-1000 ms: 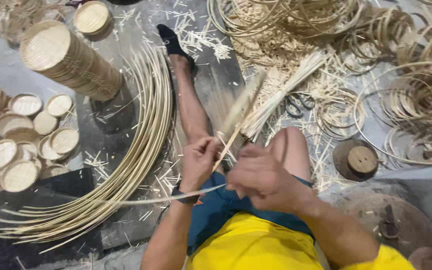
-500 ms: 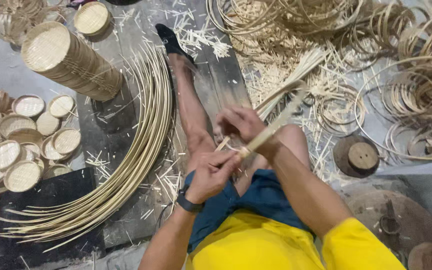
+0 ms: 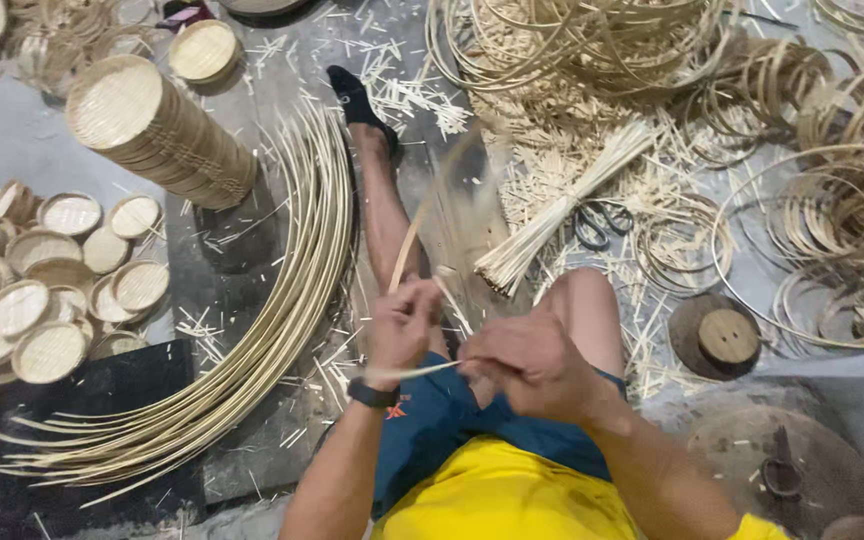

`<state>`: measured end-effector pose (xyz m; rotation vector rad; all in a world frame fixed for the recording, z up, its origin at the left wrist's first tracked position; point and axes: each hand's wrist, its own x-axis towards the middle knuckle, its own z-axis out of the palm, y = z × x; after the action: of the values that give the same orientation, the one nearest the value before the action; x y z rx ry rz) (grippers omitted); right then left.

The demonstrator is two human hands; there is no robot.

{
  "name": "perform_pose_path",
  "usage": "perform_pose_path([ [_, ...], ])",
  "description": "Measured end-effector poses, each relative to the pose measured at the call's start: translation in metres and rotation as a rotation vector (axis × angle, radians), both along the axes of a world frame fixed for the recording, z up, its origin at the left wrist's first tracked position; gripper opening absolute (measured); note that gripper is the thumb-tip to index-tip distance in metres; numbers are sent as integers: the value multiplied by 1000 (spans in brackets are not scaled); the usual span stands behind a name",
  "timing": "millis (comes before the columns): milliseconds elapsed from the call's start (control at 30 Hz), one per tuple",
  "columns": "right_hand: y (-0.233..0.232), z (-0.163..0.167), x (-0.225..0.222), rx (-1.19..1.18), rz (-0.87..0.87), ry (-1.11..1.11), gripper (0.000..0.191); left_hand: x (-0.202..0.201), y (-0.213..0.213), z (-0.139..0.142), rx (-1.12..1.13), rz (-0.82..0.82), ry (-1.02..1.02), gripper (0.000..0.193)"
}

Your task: The person sits on the floor of a bamboo craft workshop and bends thin bamboo strips into circular hoops, joining and securing the ends by hand. They work one strip at a time, flexing the bamboo to form the ring shape and setting finished hoops with a pile of completed rings nearby.

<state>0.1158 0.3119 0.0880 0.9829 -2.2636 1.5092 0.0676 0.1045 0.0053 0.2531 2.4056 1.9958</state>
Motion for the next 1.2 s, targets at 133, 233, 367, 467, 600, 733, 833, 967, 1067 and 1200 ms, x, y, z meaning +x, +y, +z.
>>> perform_pose_path([
  [133, -5, -71, -29, -655, -93, -748, 15, 14, -15, 21, 62, -113, -36, 18],
  [233, -8, -119, -68, -867, 107, -1131, 17, 40, 5, 26, 219, -472, -169, 19],
  [367, -13, -127, -83, -737, 518, -942, 19, 44, 22, 27, 142, -534, -191, 15],
  [467, -17, -90, -74, -458, 247, -812, 13, 34, 7, 32, 171, -380, -129, 13],
  [600, -9, -23, -43, -9, -47, -245, 14, 9, -10, 36, -4, -151, 276, 11],
  [733, -4, 21, -28, 344, -271, -68, 18, 9, 9, 25, -203, -207, 291, 16],
  [833, -1, 12, -31, 65, 30, -67, 13, 7, 3, 17, -179, -141, 434, 27],
  [967, -5, -58, -39, -301, 126, -430, 8, 3, -15, 8, 390, 107, -189, 35],
  [1067, -28, -121, -52, -832, 169, -984, 8, 8, -16, 4, 302, 172, -111, 39],
  [1200, -80, -159, -62, -1242, 208, -1204, 17, 14, -17, 12, 113, 333, 73, 29],
])
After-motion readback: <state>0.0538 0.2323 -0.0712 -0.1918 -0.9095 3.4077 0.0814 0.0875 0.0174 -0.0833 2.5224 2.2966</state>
